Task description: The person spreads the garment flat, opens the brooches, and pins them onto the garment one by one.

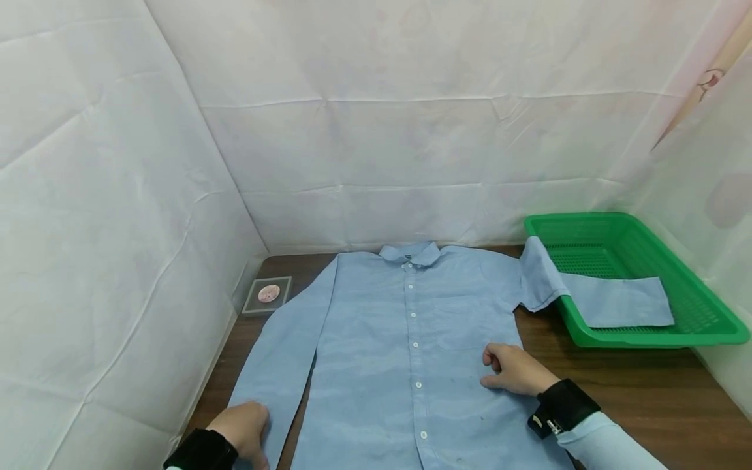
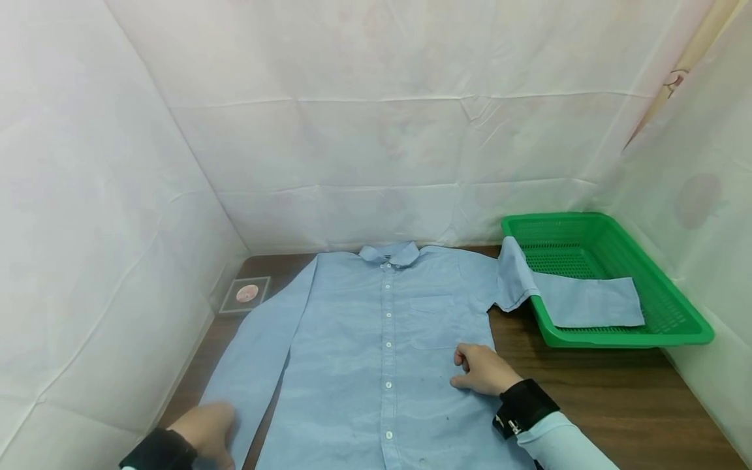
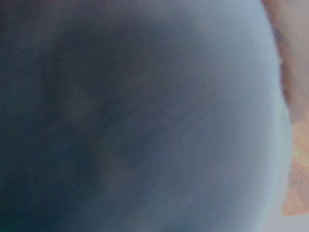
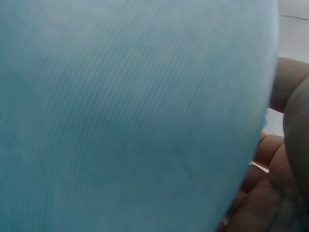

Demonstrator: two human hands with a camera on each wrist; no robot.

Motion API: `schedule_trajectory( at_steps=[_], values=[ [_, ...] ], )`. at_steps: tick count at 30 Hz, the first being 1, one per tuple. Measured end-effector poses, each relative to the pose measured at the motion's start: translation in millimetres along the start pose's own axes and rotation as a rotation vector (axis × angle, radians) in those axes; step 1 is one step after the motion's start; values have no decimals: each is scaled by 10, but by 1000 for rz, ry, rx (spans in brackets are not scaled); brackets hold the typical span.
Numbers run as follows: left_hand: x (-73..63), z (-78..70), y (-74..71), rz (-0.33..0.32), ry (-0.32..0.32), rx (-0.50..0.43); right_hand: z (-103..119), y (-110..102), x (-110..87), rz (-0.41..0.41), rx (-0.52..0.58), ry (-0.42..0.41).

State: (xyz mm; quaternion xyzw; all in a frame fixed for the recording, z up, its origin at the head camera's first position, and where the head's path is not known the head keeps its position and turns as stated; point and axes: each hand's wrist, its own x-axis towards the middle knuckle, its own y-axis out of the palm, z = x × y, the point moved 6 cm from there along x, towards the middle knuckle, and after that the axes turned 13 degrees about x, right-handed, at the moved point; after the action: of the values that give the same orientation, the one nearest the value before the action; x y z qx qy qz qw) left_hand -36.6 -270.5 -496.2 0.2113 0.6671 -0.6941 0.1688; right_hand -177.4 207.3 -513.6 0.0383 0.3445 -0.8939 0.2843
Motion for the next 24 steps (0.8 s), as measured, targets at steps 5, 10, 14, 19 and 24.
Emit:
schedule_trajectory(
  at_steps=[5,10,14,19,24],
  values=[
    [-3,8,23,9,8,-12,7,0,-4,1,7,8],
    [-23,38,-84,41,16,-90,14,-6,-13,6,0,14],
    [23,77,-401,30,-7,-92,50,-30,-32,19,-19,9],
    [116,137,-955,-140,-18,-29,182,-114,-36,28,-31,-47],
    [311,254,-1309,-331,-19,28,484,-176,9,7,-67,-175]
  ],
)
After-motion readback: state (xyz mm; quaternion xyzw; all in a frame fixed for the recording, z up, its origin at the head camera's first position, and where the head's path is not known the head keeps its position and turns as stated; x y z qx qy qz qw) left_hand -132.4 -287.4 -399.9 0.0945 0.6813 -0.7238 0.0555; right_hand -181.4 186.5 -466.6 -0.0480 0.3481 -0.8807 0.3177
